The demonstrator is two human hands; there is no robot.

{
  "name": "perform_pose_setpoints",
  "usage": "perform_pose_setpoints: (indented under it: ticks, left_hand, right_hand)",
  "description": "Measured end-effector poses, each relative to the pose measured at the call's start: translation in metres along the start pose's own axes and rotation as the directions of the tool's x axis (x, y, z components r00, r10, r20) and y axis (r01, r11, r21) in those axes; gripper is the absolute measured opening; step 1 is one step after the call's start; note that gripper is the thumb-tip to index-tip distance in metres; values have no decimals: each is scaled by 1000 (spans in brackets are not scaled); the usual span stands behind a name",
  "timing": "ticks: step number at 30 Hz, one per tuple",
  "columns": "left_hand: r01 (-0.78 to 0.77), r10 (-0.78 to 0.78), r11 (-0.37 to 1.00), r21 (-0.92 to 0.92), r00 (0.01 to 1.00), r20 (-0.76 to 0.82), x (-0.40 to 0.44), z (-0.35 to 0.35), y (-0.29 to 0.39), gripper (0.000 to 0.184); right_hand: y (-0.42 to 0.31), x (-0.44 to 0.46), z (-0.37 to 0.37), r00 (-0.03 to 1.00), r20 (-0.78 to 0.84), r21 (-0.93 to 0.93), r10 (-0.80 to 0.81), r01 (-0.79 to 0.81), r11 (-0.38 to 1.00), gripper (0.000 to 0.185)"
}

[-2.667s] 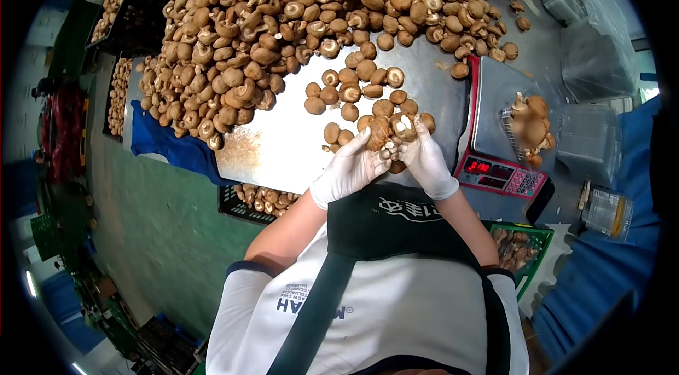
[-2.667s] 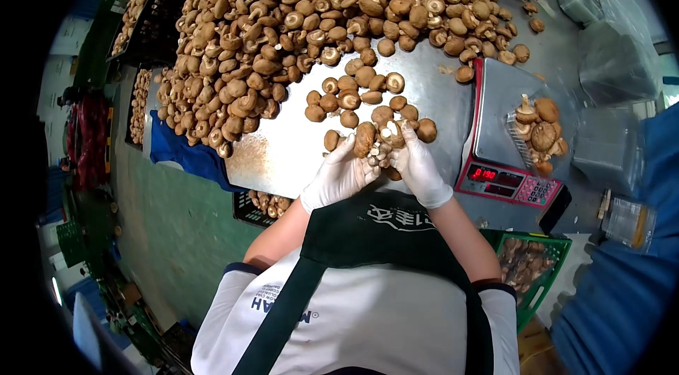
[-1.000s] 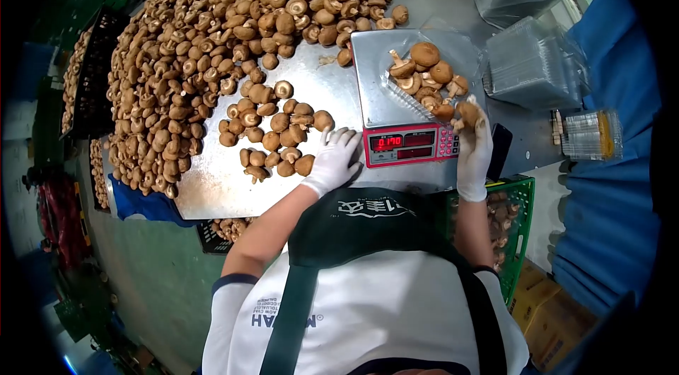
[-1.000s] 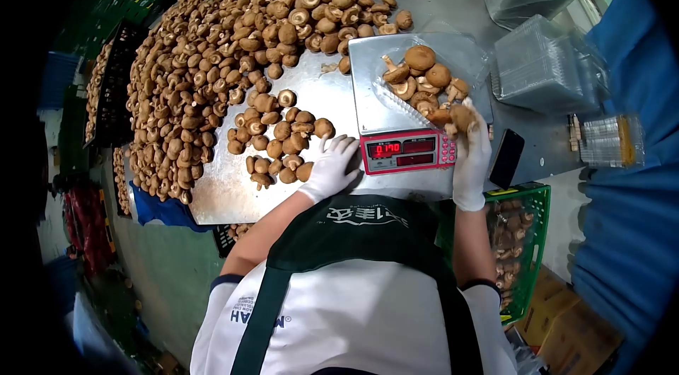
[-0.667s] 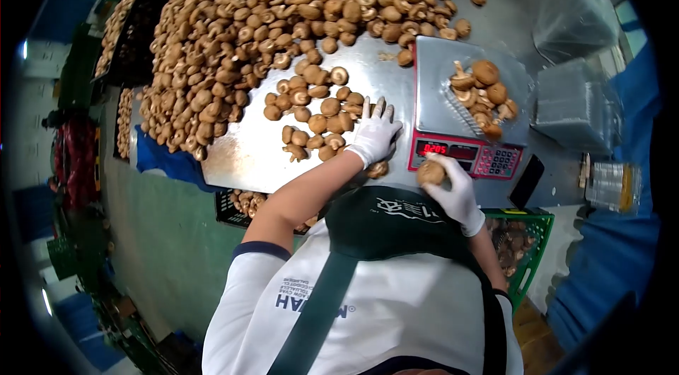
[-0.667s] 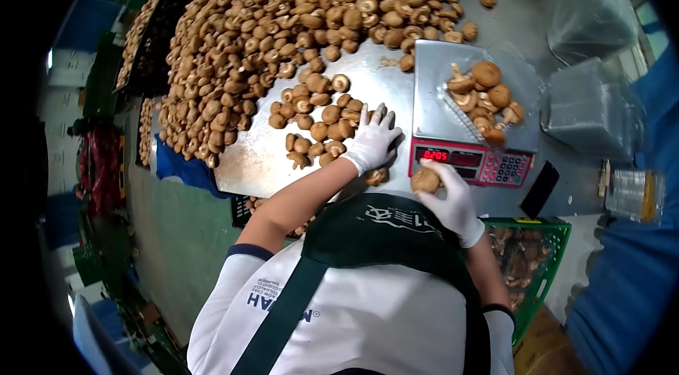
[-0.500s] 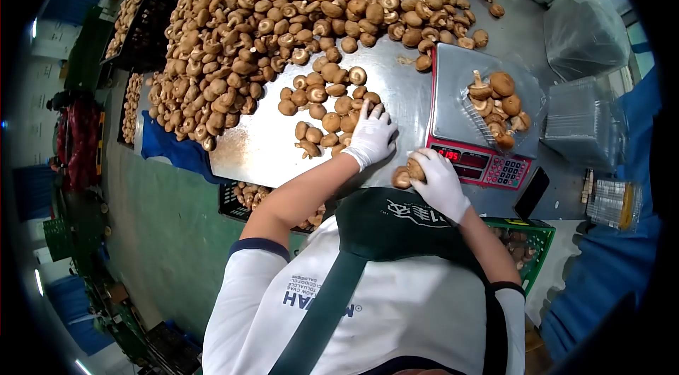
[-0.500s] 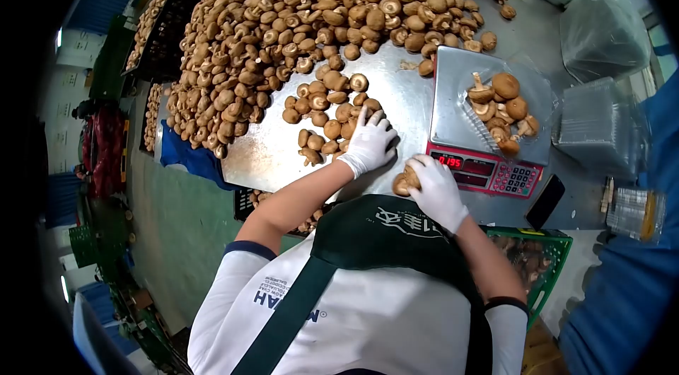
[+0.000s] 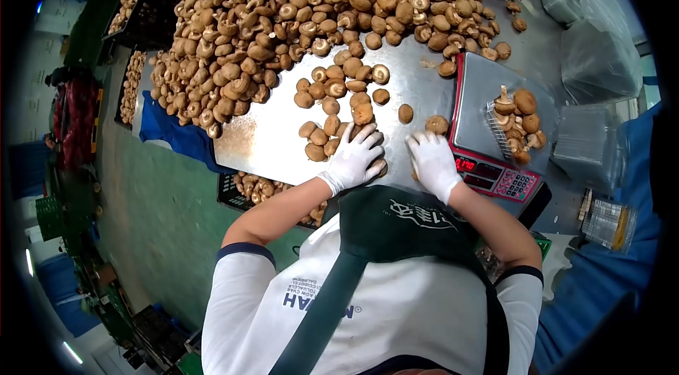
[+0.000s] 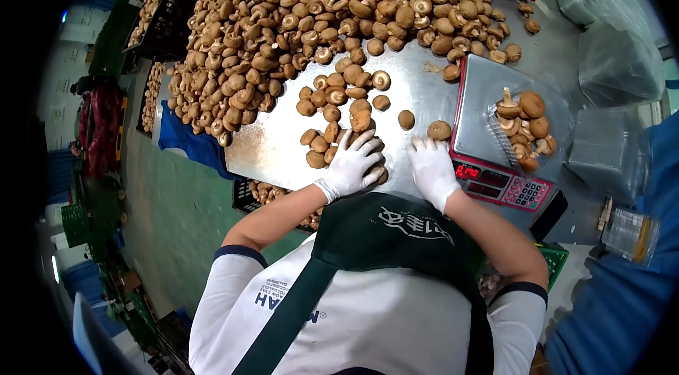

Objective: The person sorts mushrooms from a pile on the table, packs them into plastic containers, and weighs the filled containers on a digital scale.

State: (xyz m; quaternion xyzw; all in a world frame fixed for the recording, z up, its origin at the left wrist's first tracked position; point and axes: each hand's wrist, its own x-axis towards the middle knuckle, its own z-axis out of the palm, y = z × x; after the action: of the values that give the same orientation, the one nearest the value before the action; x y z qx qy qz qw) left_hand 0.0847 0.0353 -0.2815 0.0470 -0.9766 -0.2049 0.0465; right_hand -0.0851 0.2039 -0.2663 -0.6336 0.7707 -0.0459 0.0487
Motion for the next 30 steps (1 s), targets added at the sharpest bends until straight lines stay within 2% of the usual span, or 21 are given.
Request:
perform_pose_setpoints:
  ticks: [1, 2, 4, 7, 10, 11, 12, 13, 14, 16, 18, 20, 22, 23, 26, 28, 29, 30]
  left_hand:
    - [-4, 4, 1000, -23, 1000, -18, -4, 3, -2, 29]
    - [-10, 8, 999, -46, 999, -36, -6, 5, -2, 31]
    - [-8, 7, 999, -48, 1000, -28, -8, 7, -4, 35]
    - [-19, 16, 998, -53, 999, -41, -9, 8, -6, 36]
    - [-32, 31, 999, -32, 999, -33, -10, 3, -13, 39]
    - [-20, 19, 999, -33, 999, -33, -10, 1, -14, 39]
    - [-11, 10, 999, -35, 999, -30, -11, -2, -14, 39]
    - [-6, 4, 999, -40, 999, -47, -10, -3, -15, 40]
    - [6, -9, 999, -36, 998, -69, -10, -5, -17, 42]
    - [69, -72, 997, -29, 991, -112, -4, -12, -23, 43]
    - [117, -122, 992, -38, 982, -141, -2, -12, -32, 47]
    - [96, -97, 995, -13, 987, -128, -1, -16, -35, 50]
    - [68, -69, 998, -15, 994, -88, 0, -16, -34, 51]
    - [76, -80, 996, -54, 994, -78, 0, -18, -31, 50]
    - [90, -93, 995, -39, 992, -86, 2, -12, -27, 50]
    - [99, -100, 995, -23, 991, -86, 6, -6, -24, 50]
    - [96, -97, 995, -15, 989, -111, 9, -5, -19, 49]
    - [95, -95, 995, -6, 986, -137, 13, -3, -14, 47]
  right_hand:
    - [-6, -9, -8, 998, 55, 34, -25, 23, 999, 34]
    - [-12, -17, -9, 984, 180, 82, 2, -17, 996, 36]
    - [-17, -21, -9, 915, 404, -48, 16, 3, 999, 37]
    - [-7, -17, 18, 898, 440, -62, -6, 37, 997, 44]
    - [-19, 2, 1, 962, 233, 196, 141, -188, 962, 59]
    - [-23, 9, 7, 964, 150, 284, 218, -254, 925, 78]
    - [-29, 24, 2, 914, 244, 364, 324, -396, 843, 93]
    - [-35, 39, 3, 858, 303, 357, 414, -505, 785, 101]
    - [-39, 52, 7, 794, 409, 534, 450, -608, 588, 105]
    - [-50, 62, 38, 876, 177, 620, 449, -453, 640, 97]
    - [-54, 70, 49, 917, 71, 739, 391, -312, 597, 80]
    - [-54, 67, 44, 916, 123, 680, 382, -358, 640, 77]
    - [-51, 58, 39, 938, 22, 565, 347, -298, 770, 75]
    - [-52, 50, 26, 933, 20, 508, 360, -319, 800, 72]
    - [-42, 22, 1, 918, -20, 696, 395, -271, 665, 61]
    - [-32, -6, -36, 872, -186, 772, 453, -156, 616, 47]
    - [-21, -21, -48, 837, -313, 736, 450, -86, 671, 40]
    - [-15, -37, -69, 785, -200, 838, 586, -174, 518, 35]
